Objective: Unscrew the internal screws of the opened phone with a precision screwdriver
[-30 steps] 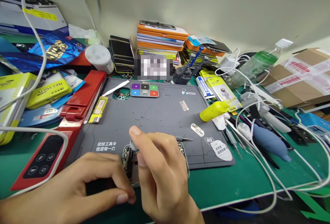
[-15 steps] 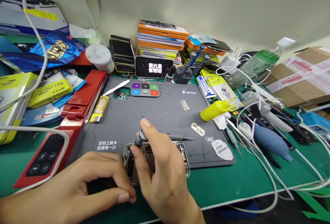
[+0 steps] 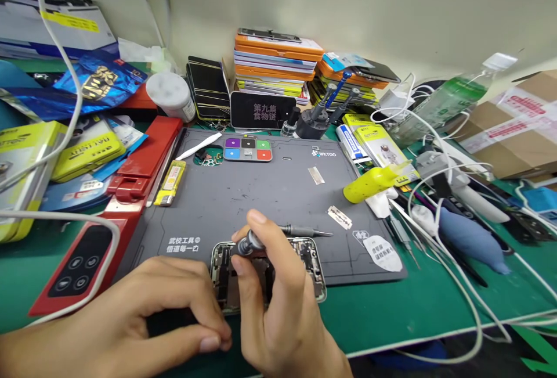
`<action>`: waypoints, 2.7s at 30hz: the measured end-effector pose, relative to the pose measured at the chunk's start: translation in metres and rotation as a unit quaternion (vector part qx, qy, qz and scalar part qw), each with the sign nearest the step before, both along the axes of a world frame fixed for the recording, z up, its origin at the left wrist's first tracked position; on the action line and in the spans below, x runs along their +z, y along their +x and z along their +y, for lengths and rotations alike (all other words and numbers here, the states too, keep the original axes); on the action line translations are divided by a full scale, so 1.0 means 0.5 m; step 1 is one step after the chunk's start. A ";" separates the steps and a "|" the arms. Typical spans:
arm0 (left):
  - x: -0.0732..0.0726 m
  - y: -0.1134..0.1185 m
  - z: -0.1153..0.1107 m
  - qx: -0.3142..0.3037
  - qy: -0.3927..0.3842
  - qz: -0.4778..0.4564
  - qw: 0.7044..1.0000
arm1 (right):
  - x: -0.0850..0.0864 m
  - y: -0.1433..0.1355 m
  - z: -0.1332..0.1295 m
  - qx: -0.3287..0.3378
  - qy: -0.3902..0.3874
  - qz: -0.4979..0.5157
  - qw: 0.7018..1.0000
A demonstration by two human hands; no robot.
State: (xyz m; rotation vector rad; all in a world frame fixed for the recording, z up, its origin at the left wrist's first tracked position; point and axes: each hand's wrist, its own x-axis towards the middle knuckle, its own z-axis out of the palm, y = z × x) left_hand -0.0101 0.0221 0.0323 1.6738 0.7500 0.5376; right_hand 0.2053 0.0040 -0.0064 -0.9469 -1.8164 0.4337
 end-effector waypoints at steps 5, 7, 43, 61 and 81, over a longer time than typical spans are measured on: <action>0.002 -0.001 -0.001 -0.007 -0.005 0.001 1.000 | -0.003 0.002 0.000 -0.005 0.003 -0.019 1.000; 0.002 0.000 0.000 -0.010 -0.005 0.010 1.000 | -0.003 0.003 0.000 -0.002 0.004 -0.025 1.000; -0.039 0.010 -0.006 0.181 -0.169 -0.084 0.965 | 0.081 -0.011 -0.025 -0.079 -0.100 0.312 0.942; -0.028 0.005 -0.002 0.164 -0.133 -0.053 0.976 | 0.059 -0.013 -0.018 0.015 -0.102 0.250 0.963; -0.016 0.002 -0.001 0.163 -0.116 -0.048 0.979 | 0.065 -0.010 -0.017 -0.012 -0.121 0.255 0.959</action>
